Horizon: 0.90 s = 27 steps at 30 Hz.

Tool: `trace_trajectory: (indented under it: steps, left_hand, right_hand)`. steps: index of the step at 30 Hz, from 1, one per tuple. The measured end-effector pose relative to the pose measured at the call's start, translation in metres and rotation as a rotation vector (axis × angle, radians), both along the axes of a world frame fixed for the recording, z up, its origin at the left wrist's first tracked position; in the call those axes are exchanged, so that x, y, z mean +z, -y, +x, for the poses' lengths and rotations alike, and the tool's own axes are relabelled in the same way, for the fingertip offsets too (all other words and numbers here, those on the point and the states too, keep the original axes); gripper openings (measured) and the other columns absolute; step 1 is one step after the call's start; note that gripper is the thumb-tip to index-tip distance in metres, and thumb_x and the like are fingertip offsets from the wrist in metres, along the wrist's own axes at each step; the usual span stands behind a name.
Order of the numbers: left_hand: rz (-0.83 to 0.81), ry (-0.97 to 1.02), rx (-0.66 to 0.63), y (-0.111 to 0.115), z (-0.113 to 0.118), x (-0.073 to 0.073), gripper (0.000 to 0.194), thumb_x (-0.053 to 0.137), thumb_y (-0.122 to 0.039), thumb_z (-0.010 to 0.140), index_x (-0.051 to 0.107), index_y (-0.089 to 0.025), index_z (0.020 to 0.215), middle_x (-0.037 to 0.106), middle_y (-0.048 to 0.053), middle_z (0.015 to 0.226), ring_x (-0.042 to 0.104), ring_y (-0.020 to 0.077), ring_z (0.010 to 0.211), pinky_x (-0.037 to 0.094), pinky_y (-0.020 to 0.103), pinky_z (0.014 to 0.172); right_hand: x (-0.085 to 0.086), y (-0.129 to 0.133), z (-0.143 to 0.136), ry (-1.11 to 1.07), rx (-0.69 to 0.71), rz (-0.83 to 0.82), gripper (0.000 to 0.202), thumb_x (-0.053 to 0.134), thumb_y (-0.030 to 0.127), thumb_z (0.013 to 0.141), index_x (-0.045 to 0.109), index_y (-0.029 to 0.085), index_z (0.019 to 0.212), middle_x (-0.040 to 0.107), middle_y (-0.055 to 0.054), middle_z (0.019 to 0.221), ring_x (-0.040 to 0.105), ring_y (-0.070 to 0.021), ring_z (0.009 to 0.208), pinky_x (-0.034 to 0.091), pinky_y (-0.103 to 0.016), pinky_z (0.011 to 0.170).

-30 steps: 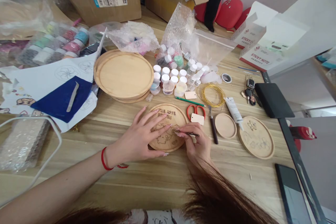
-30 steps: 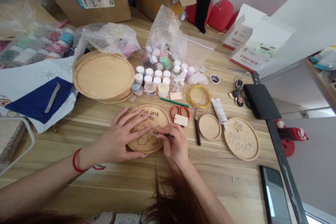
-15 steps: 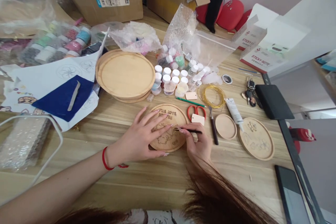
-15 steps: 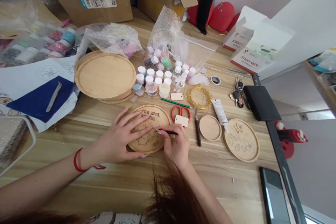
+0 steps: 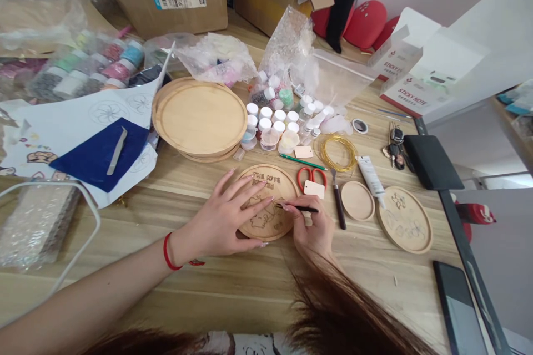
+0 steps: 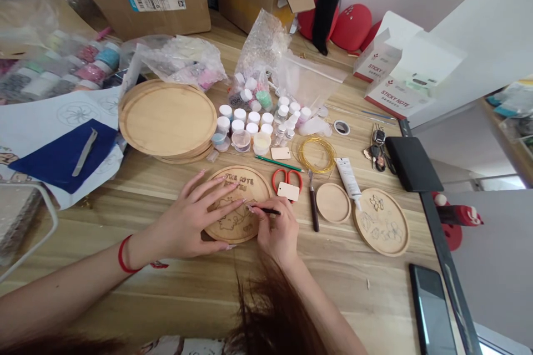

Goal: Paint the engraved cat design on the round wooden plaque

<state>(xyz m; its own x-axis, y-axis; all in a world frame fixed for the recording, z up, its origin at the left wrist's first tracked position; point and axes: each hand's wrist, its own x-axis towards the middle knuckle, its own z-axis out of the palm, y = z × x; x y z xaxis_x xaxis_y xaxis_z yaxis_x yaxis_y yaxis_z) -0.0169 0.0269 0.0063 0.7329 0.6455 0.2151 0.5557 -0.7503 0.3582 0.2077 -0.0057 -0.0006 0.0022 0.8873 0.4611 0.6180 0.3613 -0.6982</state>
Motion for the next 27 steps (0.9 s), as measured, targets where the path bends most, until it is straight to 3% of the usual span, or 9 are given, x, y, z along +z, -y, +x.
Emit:
trace_trajectory:
  steps: [12, 22, 27]
  left_hand:
    - [0.005, -0.019, 0.0, 0.002, 0.003, 0.004, 0.073, 0.06, -0.062, 0.083, 0.043, -0.028, 0.146, 0.038, 0.009, 0.154, 0.03, 0.0373, 0.141, 0.012, 0.064, 0.118]
    - [-0.001, -0.029, -0.003, 0.002, 0.003, 0.001, 0.072, 0.057, -0.063, 0.084, 0.043, -0.027, 0.145, 0.036, 0.009, 0.155, 0.028, 0.0371, 0.143, 0.013, 0.062, 0.118]
    - [-0.01, -0.009, -0.007, 0.002, 0.003, 0.001, 0.072, 0.058, -0.061, 0.084, 0.043, -0.027, 0.145, 0.036, 0.008, 0.155, 0.029, 0.0367, 0.142, 0.013, 0.062, 0.119]
  right_hand:
    - [-0.001, -0.004, -0.01, 0.037, -0.047, 0.025, 0.014, 0.055, 0.011, 0.087, 0.057, 0.025, 0.086, 0.064, -0.002, 0.075, 0.062, -0.021, 0.074, 0.051, -0.037, 0.068]
    - [0.005, -0.008, -0.01, 0.058, 0.029, 0.046, 0.019, 0.053, 0.007, 0.086, 0.058, 0.025, 0.087, 0.065, -0.002, 0.075, 0.062, -0.021, 0.074, 0.052, -0.038, 0.068]
    - [-0.002, -0.005, -0.011, 0.029, -0.037, 0.041, 0.017, 0.054, 0.008, 0.087, 0.057, 0.025, 0.087, 0.065, -0.001, 0.077, 0.062, -0.0207, 0.074, 0.051, -0.037, 0.069]
